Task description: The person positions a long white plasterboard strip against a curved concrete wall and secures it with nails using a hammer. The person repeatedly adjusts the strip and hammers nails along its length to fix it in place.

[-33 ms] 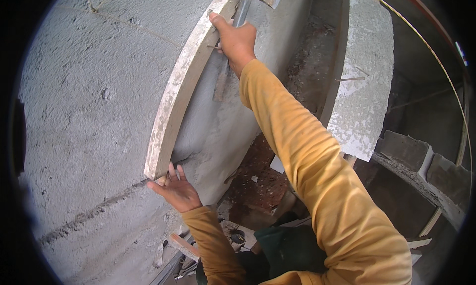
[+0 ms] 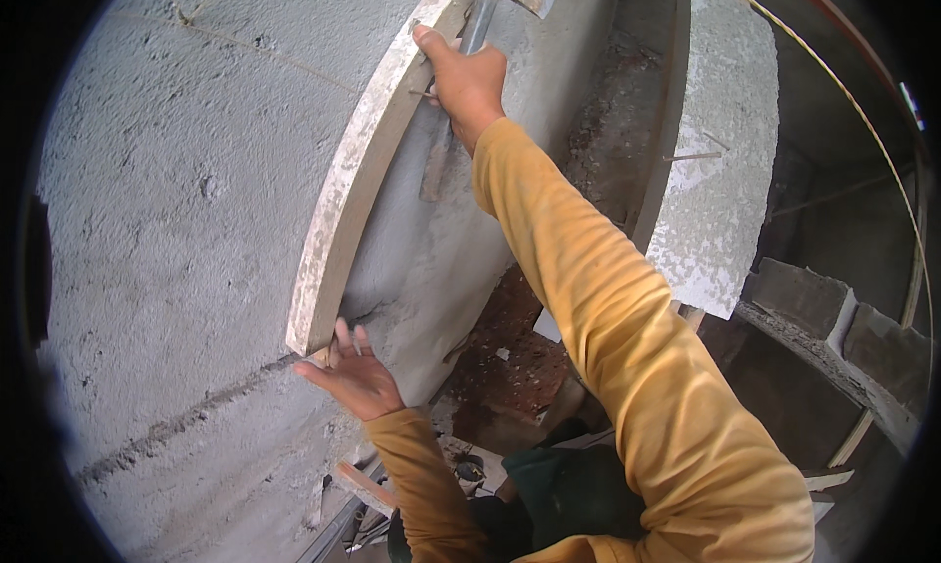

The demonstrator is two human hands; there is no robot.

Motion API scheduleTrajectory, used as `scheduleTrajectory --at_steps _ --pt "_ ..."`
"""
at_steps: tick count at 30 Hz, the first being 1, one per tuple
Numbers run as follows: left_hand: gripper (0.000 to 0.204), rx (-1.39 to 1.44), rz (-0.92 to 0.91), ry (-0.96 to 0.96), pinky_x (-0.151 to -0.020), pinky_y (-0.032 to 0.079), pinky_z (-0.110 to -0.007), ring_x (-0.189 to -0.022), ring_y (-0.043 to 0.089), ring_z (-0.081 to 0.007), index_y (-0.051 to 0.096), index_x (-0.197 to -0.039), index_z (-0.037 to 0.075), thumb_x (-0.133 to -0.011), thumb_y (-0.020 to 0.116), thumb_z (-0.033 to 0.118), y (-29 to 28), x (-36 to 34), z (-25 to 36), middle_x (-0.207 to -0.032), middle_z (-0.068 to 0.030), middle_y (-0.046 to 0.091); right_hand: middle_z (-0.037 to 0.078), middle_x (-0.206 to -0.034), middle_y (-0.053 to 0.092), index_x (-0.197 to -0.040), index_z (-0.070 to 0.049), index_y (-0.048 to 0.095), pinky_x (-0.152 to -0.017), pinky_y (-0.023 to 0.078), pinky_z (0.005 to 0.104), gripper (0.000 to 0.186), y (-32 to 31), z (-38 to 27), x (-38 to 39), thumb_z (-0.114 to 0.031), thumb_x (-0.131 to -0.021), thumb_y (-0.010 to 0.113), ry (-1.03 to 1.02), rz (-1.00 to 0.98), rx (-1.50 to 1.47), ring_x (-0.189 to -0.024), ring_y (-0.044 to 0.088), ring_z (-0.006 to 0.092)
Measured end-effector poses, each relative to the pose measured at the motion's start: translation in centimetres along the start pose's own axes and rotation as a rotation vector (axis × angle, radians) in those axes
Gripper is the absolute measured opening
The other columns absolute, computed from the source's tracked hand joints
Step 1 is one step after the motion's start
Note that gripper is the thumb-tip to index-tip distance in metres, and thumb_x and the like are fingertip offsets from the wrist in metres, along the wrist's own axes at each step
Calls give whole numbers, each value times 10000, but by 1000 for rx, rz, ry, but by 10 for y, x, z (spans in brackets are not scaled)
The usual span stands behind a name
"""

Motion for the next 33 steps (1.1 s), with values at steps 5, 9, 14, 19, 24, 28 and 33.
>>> scheduleTrajectory --at_steps 5,9,14,19,24,28,33 --pt "972 -90 -225 -287 -1154 171 -474 -1408 292 -304 140 -1491 -35 -915 401 705 42 33 -64 -1510 -240 291 50 -745 568 -889 -6 618 -481 445 291 411 2 -2 3 -347 -756 806 -25 7 -40 -526 504 105" --pt "916 -195 -423 -187 -1162 142 -430 -1420 282 -297 196 -1480 -27 -930 417 671 123 8 -74 -1507 -231 323 52 -744 564 -886 -3 616 -483 455 298 401 3 -5 1 -336 -758 799 -43 17 -41 -526 507 116" --pt "1003 -111 -457 -191 -1174 16 -447 -1454 211 -307 88 -1512 -20 -907 398 717 197 -3 -64 -1522 -246 302 61 -746 565 -884 1 616 -471 454 300 404 2 -6 0 -342 -762 793 -32 39 -22 -525 509 125" --pt "1004 19 -340 -206 -1173 51 -408 -1422 292 -311 126 -1515 -13 -891 465 696 224 3 -59 -1466 -280 377 61 -750 565 -891 -1 613 -455 445 300 397 4 -7 0 -345 -780 777 -40 20 3 -514 503 123" --pt "985 46 -283 -213 -1172 62 -406 -1408 324 -304 140 -1518 14 -885 484 686 229 -1 -60 -1448 -281 405 68 -767 572 -894 3 605 -448 438 297 402 5 -9 -1 -351 -794 767 -36 9 42 -502 498 122" --pt "953 48 -303 -231 -1173 8 -453 -1402 338 -288 118 -1539 110 -881 456 711 231 -3 -65 -1442 -247 428 81 -784 583 -932 19 598 -449 434 289 442 5 -10 -1 -367 -796 765 -39 -15 113 -499 496 118" --pt "929 121 -256 -222 -1149 160 -418 -1325 442 -318 162 -1514 43 -892 522 633 232 -6 -67 -1422 -272 423 94 -799 591 -988 45 591 -448 433 284 509 4 -14 0 -394 -796 763 -47 -58 127 -500 497 116"
Point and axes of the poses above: each hand's wrist, its own x-axis away from the middle knuckle, its own y-axis out of the palm, z = x × y, the point moved 9 cm from there along -x, towards the middle knuckle
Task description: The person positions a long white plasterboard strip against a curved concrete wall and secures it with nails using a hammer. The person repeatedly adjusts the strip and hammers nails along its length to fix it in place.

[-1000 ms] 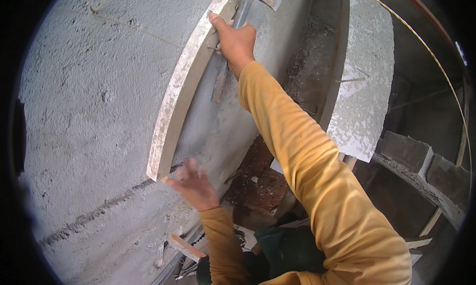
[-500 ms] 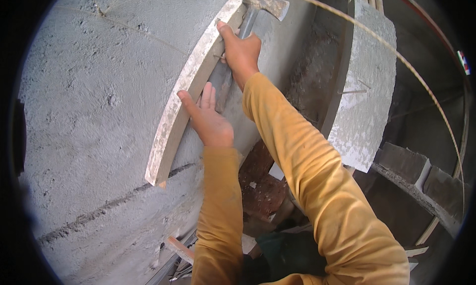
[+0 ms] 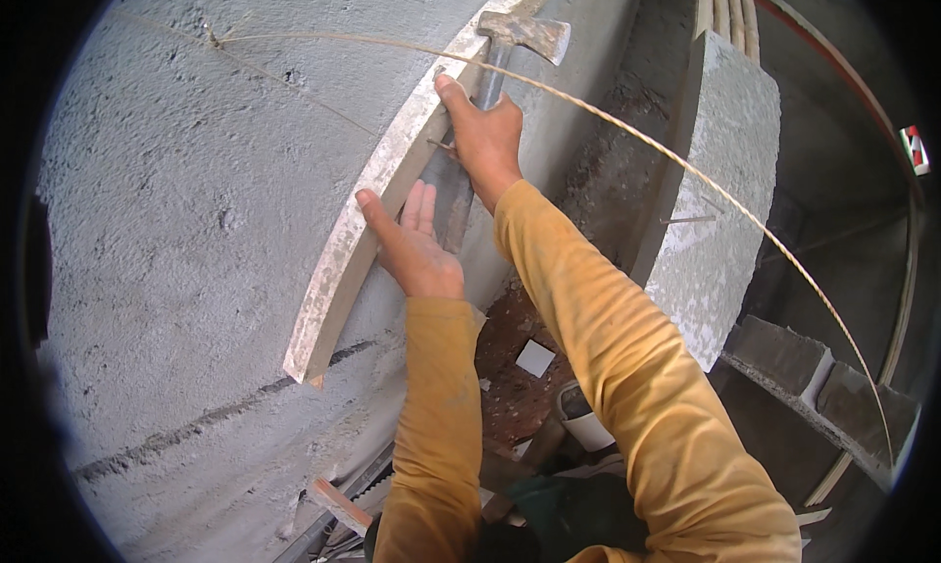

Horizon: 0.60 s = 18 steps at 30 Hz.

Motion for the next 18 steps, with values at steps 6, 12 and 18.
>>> scheduleTrajectory --at_steps 6,12,18 --pt "908 190 38 17 -1099 356 -393 -1276 486 -365 197 -1489 -32 -898 612 520 7 1 5 -1461 -270 327 125 -819 610 -1011 68 592 -430 431 282 560 1 -9 -1 -429 -806 747 -35 -70 121 -493 508 122" --pt "937 270 59 -15 -1091 372 -440 -1289 461 -402 131 -1508 17 -891 604 541 17 6 7 -1471 -312 252 133 -803 615 -996 73 594 -419 430 284 566 1 -9 -3 -443 -814 740 -45 -59 168 -483 508 122" --pt "914 315 73 -53 -1089 375 -439 -1285 463 -410 117 -1506 17 -904 584 523 22 4 7 -1459 -313 259 143 -817 628 -993 74 594 -412 431 280 575 2 -8 -3 -454 -817 738 -47 -66 177 -483 512 120"
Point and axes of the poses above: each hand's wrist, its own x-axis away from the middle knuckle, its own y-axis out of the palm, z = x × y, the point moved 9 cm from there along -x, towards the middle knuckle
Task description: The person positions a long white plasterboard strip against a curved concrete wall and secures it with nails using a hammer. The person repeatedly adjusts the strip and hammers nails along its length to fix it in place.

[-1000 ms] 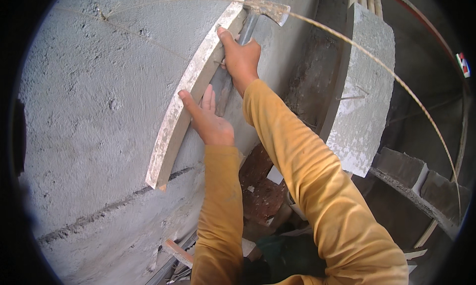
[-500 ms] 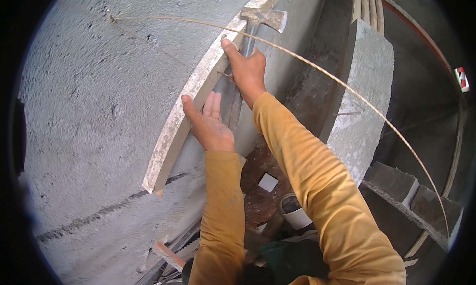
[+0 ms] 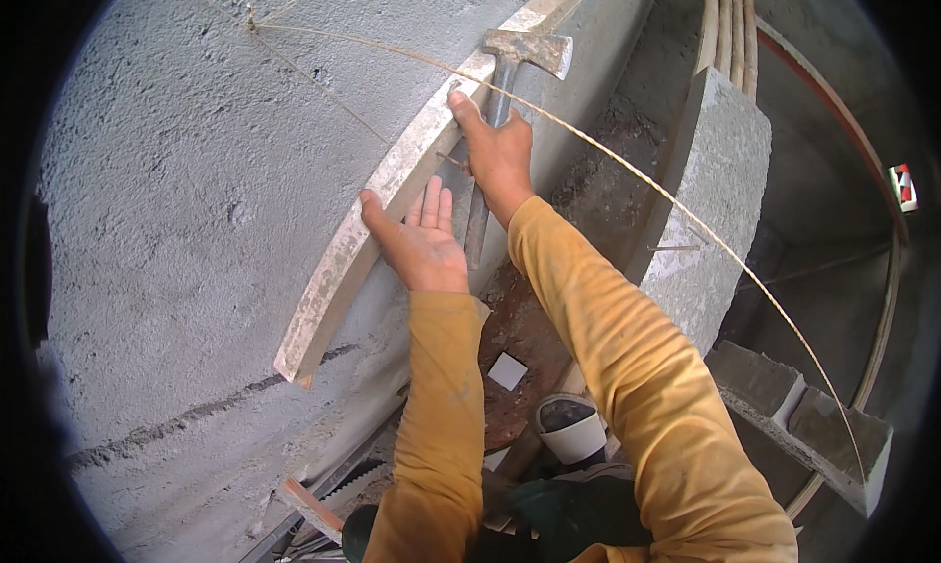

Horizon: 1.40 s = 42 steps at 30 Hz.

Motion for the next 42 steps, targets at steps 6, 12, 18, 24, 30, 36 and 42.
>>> scheduleTrajectory --at_steps 6,12,18,24,30,36,42 --pt "903 4 40 18 -1089 382 -433 -1273 476 -406 144 -1485 -10 -905 590 518 -1 -2 -1 -1421 -311 318 150 -811 633 -1002 76 595 -406 427 273 583 -4 -1 -3 -461 -822 732 19 -30 86 -471 510 114" --pt "925 14 61 20 -1087 389 -435 -1269 480 -414 160 -1472 -44 -898 608 527 -3 -3 -2 -1422 -317 322 71 -715 594 -970 32 585 -395 394 260 527 -23 -6 -7 -487 -891 643 3 -162 223 -446 479 94" --pt "917 19 58 35 -1075 401 -442 -1267 485 -425 167 -1484 -26 -900 609 526 -8 -7 -4 -1481 -274 277 160 -736 596 -990 -16 592 -688 484 409 326 -88 -78 -6 -322 -888 549 -399 -297 997 -679 610 291" --pt "893 21 58 26 -1053 423 -431 -1248 507 -414 167 -1491 -8 -911 599 517 -8 -8 -6 -1514 -202 268 160 -761 638 -895 -69 612 -661 490 437 194 -87 -115 -8 -234 -807 662 -781 -393 1338 -712 648 343" --pt "924 -24 32 18 -1101 372 -419 -1260 490 -408 59 -1519 86 -908 566 558 -5 -7 -4 -1438 -332 279 125 -783 669 -892 -28 644 -687 507 352 239 -72 -61 23 -249 -832 713 -384 -492 929 -715 646 192" --pt "906 -31 30 26 -1093 386 -412 -1259 492 -401 45 -1523 105 -918 559 542 -3 -4 -2 -1434 -329 278 -59 -590 495 -659 -97 551 -456 334 261 300 -74 60 68 -234 -878 702 -78 -76 226 -507 414 49" --pt "897 -3 63 48 -1056 423 -420 -1233 521 -399 143 -1504 22 -909 595 519 -4 -3 -1 -1474 -301 258 -9 -616 535 -686 -27 589 -533 398 270 325 -59 119 95 -266 -890 671 253 -54 25 -569 491 88"
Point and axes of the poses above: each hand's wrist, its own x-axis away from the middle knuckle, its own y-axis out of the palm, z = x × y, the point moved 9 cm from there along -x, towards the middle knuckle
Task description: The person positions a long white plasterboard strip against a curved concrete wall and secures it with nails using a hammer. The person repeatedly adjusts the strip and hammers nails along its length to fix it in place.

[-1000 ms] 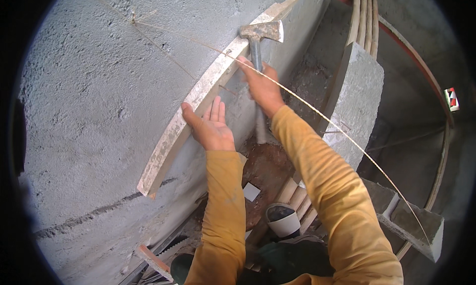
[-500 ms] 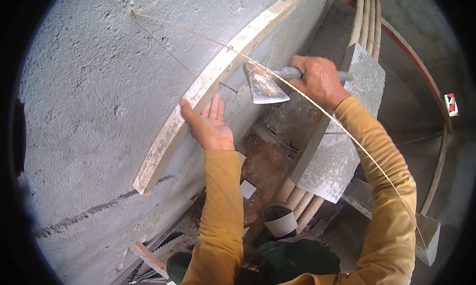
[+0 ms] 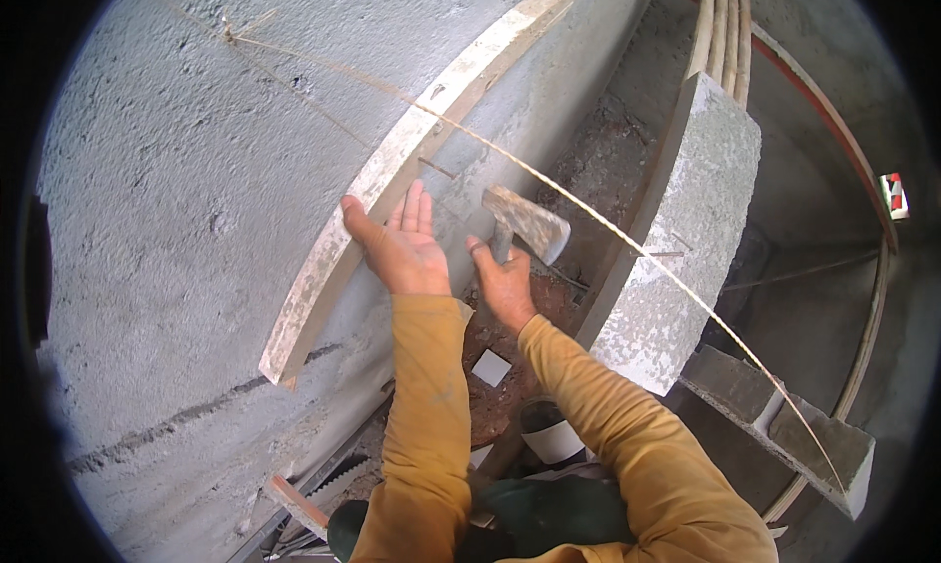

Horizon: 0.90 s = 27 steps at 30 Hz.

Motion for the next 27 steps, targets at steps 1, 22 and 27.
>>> scheduleTrajectory --at_steps 1,22,27 --pt "901 -1 4 -2 -1060 418 -421 -1238 516 -402 140 -1503 21 -907 596 522 -1 0 0 -1473 -303 258 -6 -604 525 -672 -32 580 -530 397 269 334 6 0 2 -269 -891 668 -18 27 -71 -566 493 90" --pt "894 -22 -108 -8 -1118 360 -412 -1296 448 -407 10 -1525 115 -934 528 543 4 -2 0 -1438 -324 264 -9 -597 527 -690 -31 596 -474 367 276 327 5 -7 -8 -284 -884 667 -64 -1 -18 -515 453 77" --pt "906 -46 -92 -7 -1111 367 -414 -1289 455 -405 16 -1524 121 -925 545 548 3 -2 -1 -1437 -309 264 16 -622 560 -808 -17 636 -409 354 251 354 6 -53 -39 -359 -880 695 -120 4 51 -446 453 82"
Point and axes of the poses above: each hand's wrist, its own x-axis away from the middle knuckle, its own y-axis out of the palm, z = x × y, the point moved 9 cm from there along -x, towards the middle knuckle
